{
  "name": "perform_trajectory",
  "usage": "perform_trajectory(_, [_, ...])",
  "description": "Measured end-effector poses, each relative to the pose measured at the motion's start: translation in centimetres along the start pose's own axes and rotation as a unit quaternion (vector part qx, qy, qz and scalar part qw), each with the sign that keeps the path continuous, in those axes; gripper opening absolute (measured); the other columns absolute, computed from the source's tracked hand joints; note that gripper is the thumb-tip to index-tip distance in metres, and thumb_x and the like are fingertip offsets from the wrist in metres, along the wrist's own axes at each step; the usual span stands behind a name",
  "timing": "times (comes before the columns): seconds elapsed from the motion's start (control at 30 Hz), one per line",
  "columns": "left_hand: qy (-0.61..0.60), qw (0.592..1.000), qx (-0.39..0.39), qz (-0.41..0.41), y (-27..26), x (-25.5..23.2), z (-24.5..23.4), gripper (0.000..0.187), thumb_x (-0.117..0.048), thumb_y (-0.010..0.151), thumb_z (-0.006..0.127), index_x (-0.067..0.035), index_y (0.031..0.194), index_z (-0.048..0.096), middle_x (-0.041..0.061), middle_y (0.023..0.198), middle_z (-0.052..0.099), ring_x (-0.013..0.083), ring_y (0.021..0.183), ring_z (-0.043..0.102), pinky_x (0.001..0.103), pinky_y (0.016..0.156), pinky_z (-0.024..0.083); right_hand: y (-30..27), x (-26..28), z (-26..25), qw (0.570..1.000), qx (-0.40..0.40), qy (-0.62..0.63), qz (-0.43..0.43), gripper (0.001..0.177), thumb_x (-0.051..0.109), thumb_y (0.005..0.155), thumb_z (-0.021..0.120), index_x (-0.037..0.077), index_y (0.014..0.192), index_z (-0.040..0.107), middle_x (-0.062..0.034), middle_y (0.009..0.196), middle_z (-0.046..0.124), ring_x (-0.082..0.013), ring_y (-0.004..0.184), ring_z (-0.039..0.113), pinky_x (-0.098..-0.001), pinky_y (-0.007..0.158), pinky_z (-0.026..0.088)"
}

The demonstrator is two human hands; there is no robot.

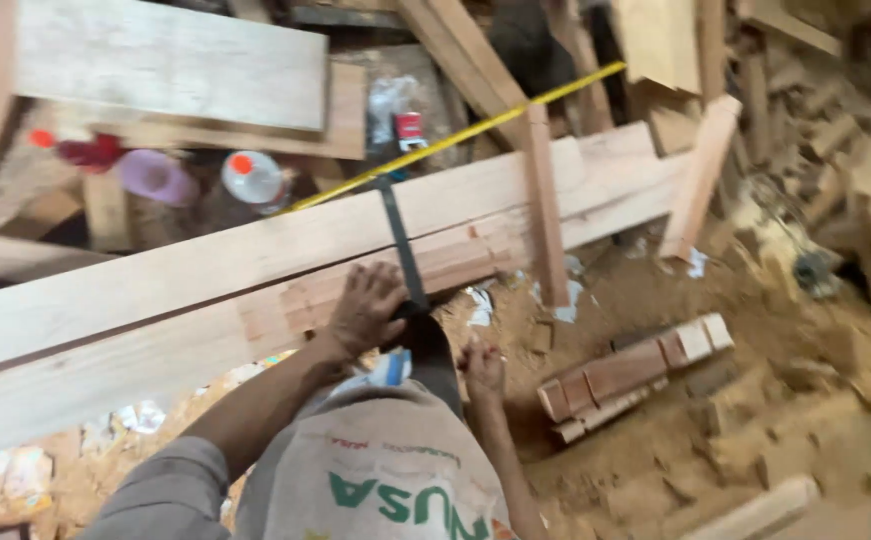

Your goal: Measuring and marking lines on wooden boards using a carpenter's square and a pencil in a workshop environment.

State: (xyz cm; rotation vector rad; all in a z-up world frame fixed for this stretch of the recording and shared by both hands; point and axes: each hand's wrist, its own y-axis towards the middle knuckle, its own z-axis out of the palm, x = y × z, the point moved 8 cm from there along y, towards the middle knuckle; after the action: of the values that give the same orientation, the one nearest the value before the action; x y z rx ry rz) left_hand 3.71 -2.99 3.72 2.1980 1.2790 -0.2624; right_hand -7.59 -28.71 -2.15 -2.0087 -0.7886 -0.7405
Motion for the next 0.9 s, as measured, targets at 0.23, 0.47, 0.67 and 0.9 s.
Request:
perform_trajectory(0.23, [-0.091, 0.995, -0.042, -0.024, -0.8, 1.6, -3.2, 0.031, -0.033, 0.062, 0.078, -0.016, 0.084, 0.065, 0.005, 0.106, 0.060, 0.0343, 0.118, 0.054, 0.054, 0.100, 0.036, -1.0, -8.7, 0.2, 0.993, -0.003, -0.062, 0.096, 0.043, 0.045, 0.099, 0.061, 0.006, 0.089, 0.076, -0.0105, 0.059, 0.061, -0.0238, 0.053, 0.062, -0.0394, 0.050, 0.053])
perform_trajectory(0.47, [-0.075, 0.989, -0.025, -0.127, -7.3, 7.4, -9.9, 0.034, -0.038, 0.062, 0.081, -0.021, 0.088, 0.066, -0.001, 0.103, 0.062, 0.0283, 0.117, 0.055, 0.054, 0.105, 0.031, 2.0, -12.4, -0.1, 0.977, 0.013, -0.175, 0.121, 0.047, 0.053, 0.095, 0.060, 0.010, 0.096, 0.079, -0.0149, 0.079, 0.076, -0.0346, 0.088, 0.074, -0.0496, 0.081, 0.058])
perform_trajectory(0.67, [0.058, 0.947, -0.131, -0.288, -18.8, 15.7, -15.8, 0.034, -0.029, 0.068, 0.083, -0.019, 0.095, 0.065, 0.000, 0.090, 0.066, 0.0244, 0.092, 0.066, 0.047, 0.107, 0.036, 3.5, -11.1, 0.3, 0.982, -0.018, -0.154, 0.104, 0.041, 0.043, 0.095, 0.056, 0.009, 0.102, 0.077, -0.0179, 0.083, 0.075, -0.0372, 0.089, 0.073, -0.0519, 0.081, 0.055])
perform_trajectory(0.9, [0.140, 0.848, -0.090, -0.502, -29.0, 22.0, -14.2, 0.035, -0.034, 0.071, 0.081, -0.015, 0.095, 0.063, 0.004, 0.083, 0.069, 0.0329, 0.079, 0.070, 0.048, 0.092, 0.046, 1.8, -4.5, 2.0, 0.996, -0.047, -0.027, 0.071, 0.033, 0.038, 0.096, 0.066, 0.006, 0.093, 0.073, -0.0117, 0.065, 0.066, -0.0219, 0.052, 0.064, -0.0318, 0.052, 0.054])
